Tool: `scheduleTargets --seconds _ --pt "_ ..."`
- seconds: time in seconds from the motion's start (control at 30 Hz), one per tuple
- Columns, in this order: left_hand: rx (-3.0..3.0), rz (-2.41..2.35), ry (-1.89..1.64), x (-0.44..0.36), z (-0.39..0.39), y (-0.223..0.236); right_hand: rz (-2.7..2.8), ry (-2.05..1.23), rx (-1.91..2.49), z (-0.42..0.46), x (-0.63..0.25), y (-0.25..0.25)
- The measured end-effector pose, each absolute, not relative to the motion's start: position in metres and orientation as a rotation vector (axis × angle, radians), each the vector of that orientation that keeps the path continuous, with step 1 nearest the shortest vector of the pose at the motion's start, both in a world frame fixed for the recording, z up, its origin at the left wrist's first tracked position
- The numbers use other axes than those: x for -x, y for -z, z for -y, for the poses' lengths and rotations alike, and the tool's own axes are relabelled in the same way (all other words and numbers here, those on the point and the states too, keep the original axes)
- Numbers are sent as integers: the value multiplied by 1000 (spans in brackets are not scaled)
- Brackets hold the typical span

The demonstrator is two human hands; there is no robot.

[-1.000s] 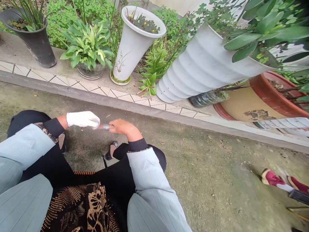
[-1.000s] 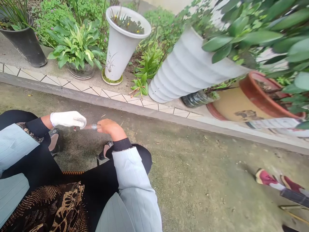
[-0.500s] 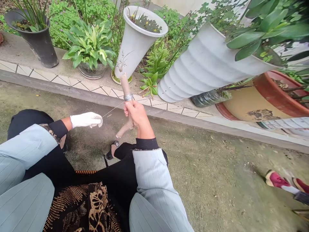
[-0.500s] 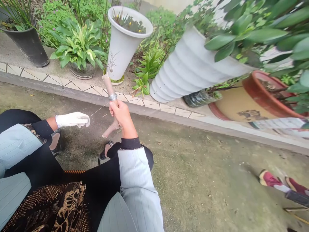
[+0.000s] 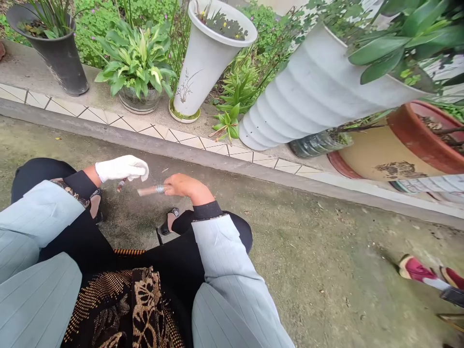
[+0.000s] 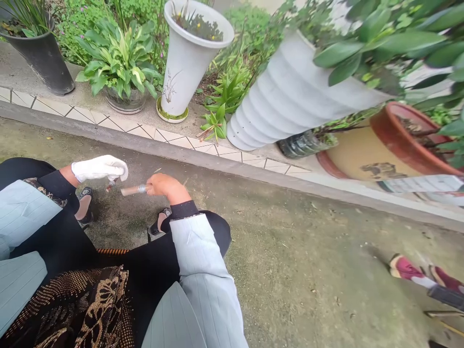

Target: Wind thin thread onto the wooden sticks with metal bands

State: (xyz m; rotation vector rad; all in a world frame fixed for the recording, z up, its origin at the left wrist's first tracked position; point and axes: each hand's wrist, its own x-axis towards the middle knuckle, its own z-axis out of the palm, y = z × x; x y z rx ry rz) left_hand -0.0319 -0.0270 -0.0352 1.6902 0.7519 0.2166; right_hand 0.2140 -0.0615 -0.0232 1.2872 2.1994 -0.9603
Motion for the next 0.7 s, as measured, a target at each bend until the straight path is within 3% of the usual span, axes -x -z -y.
scheduleTargets --seconds 0.13,0.27,0.37,0.47,0.6,0.7 --pt "-1523 -912 -377 25 25 54 -2349 1440 -1022 72 -211 5" --pt "-1454 -916 -314 15 34 72 -2507 1688 -1594 67 -229 -9" --pt "-1444 -719 -178 8 46 72 -2446 1520 -2076 58 -242 -4" --pt "-1479 -581 -91 5 52 59 -2320 1017 -2271 52 -246 9" --pt "-1600 -559 0 9 49 36 -2208 655 -1905 55 -236 19" --pt "-1597 -645 -71 14 43 26 -2150 854 -1479 60 -227 16"
